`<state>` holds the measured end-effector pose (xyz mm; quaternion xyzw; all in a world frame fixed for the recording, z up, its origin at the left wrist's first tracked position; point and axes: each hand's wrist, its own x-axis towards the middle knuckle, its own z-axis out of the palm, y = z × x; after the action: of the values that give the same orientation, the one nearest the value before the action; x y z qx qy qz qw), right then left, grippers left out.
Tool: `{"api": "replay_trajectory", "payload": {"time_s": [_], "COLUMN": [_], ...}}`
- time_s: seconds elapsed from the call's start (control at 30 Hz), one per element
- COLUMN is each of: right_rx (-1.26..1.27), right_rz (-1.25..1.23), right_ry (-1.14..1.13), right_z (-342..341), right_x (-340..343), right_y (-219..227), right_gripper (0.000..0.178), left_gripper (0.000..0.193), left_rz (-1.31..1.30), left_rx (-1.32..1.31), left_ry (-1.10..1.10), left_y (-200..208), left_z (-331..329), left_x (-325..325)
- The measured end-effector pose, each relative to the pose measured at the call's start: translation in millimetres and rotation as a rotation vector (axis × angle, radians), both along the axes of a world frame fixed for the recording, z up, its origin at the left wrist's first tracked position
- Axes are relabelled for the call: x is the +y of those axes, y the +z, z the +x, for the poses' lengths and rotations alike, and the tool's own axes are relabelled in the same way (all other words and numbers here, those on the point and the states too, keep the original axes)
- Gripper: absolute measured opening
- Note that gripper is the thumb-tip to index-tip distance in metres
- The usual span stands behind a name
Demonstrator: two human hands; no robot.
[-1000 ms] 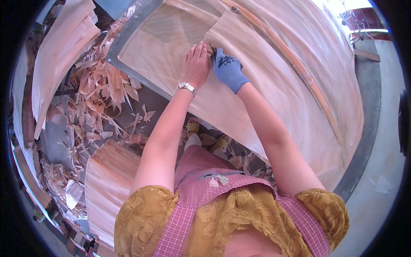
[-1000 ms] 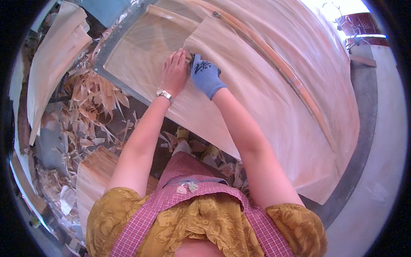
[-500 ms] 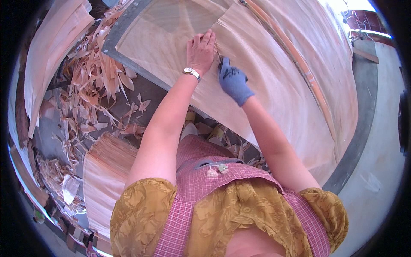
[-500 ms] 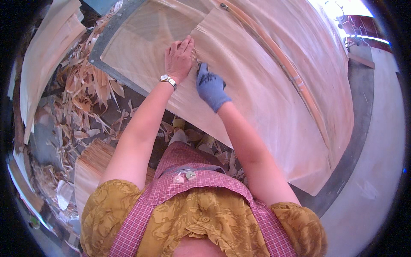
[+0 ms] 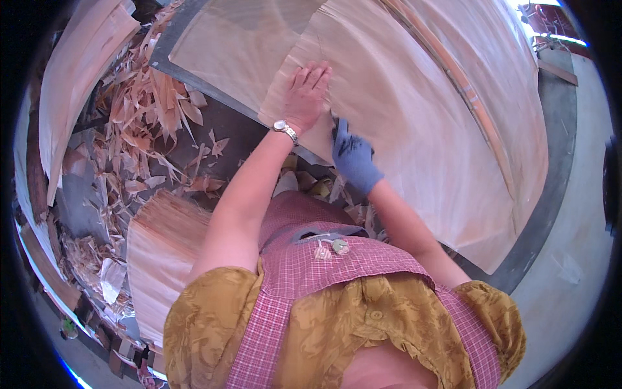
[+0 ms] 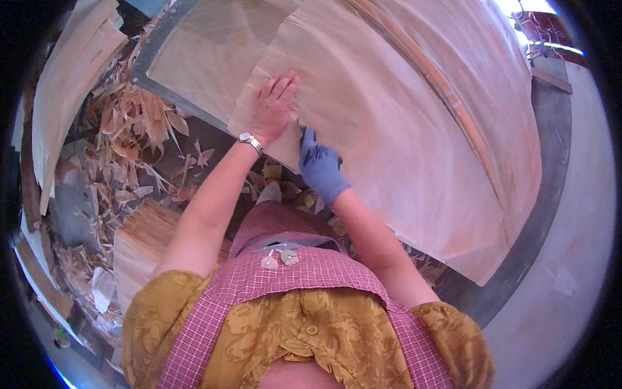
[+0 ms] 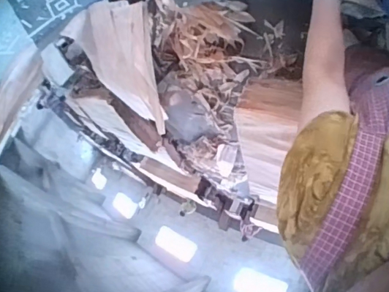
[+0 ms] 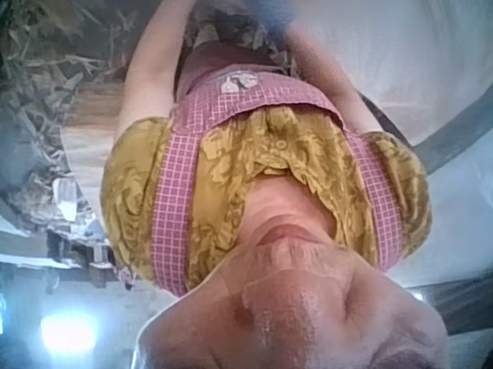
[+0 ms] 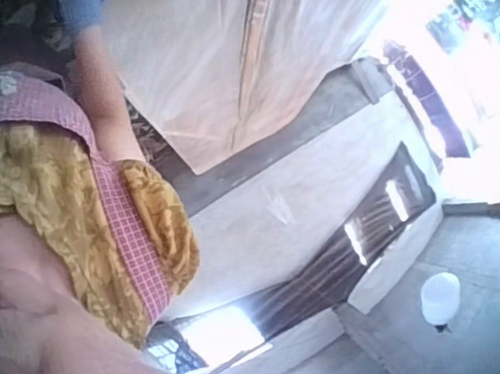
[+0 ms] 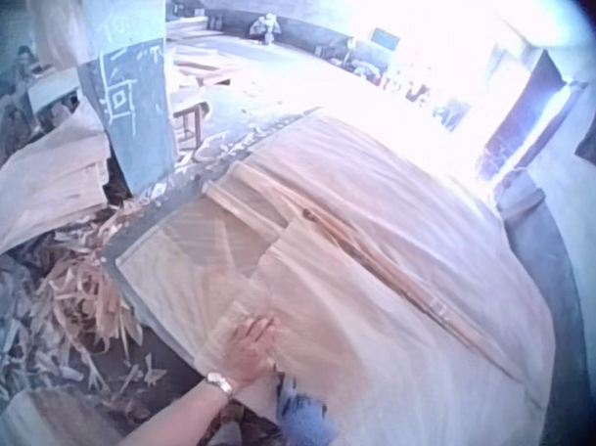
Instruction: The person uses a utility knife to cut thin sheets of wood veneer on a workbench, removing small strips and trimming the edges.
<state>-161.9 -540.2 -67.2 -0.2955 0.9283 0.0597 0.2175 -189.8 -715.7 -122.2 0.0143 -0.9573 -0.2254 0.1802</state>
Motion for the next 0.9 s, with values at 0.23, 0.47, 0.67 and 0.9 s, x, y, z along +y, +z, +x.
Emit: {"api": "replay_trajectory", "payload": {"time_s": [0.23,0.47,0.67,0.9], "right_rx": [-0.207,-0.163,0.205,0.267], "right_rz": [0.073,-0.134,-0.536,-0.336], "right_ry": [-0.11,0.033,0.1,0.406], "right_z": [71,96,-103,-225], "right_x": [45,107,48,-63], "right_y": [-1,0,34,24], "right_gripper": [0.045,0.031,0.015,0.018], "left_gripper": [0.05,0.047,0.039,0.024], "left_rz": [-0.072,-0.188,-0.119,-0.022], "left_rx": [0.025,-0.004,-0.004,0.055], "left_ry": [0.012,0.061,0.041,0.047], "left_y": [-3,-2,10,29], "left_z": [1,-4,-9,-21], "left_x": [3,2,4,4]}}
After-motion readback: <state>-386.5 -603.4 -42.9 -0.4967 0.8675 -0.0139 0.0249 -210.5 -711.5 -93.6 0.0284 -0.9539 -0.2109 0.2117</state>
